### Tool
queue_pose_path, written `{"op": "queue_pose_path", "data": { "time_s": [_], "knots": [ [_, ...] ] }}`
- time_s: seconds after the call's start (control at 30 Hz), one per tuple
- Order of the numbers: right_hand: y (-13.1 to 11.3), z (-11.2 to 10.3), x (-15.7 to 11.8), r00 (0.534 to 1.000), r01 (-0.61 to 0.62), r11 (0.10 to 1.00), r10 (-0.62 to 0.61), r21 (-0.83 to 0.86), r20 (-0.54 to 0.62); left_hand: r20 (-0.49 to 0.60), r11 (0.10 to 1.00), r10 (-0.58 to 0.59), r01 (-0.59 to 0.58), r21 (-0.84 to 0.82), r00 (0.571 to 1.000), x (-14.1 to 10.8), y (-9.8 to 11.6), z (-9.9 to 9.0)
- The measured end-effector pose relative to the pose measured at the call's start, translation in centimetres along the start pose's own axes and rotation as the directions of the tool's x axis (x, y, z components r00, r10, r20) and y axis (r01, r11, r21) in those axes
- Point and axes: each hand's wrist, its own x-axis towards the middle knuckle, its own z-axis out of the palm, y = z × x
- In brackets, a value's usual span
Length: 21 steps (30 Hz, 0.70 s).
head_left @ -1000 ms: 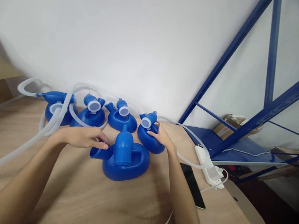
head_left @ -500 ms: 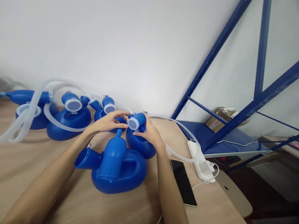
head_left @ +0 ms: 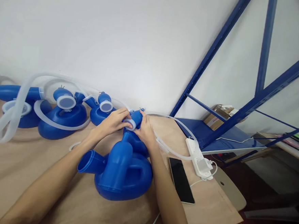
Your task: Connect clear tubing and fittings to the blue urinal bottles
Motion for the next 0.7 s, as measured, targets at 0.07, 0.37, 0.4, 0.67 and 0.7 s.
{"op": "queue_pose_path", "data": {
  "time_s": [0.07,0.37,0.4,0.67,0.7],
  "knots": [
    [-0.5,-0.1,-0.1,0.999,-0.036,0.998,0.037,-0.059,0.017,0.008,0.999,0.024,-0.025,0.035,1.0,0.0,0.3,0.0],
    [-0.8,0.0,-0.3,0.994,-0.08,0.989,0.089,-0.125,0.063,0.025,0.999,-0.047,0.046,0.026,0.999,-0.2,1.1,0.0],
    [-0.7,0.0,-0.3,0.994,-0.079,0.989,0.088,-0.123,0.065,0.021,0.998,-0.058,0.058,0.018,0.998,-0.2,1.2,0.1],
    [-1.2,-0.2,-0.4,0.991,-0.096,0.989,0.105,-0.109,0.08,-0.052,0.998,-0.067,0.067,0.012,0.996,-0.7,1.6,0.6],
    [-1.2,-0.3,-0.4,0.991,-0.1,0.989,0.109,-0.105,0.08,-0.063,0.998,-0.06,0.062,0.019,0.996,-0.8,1.6,0.7]
  ]
}}
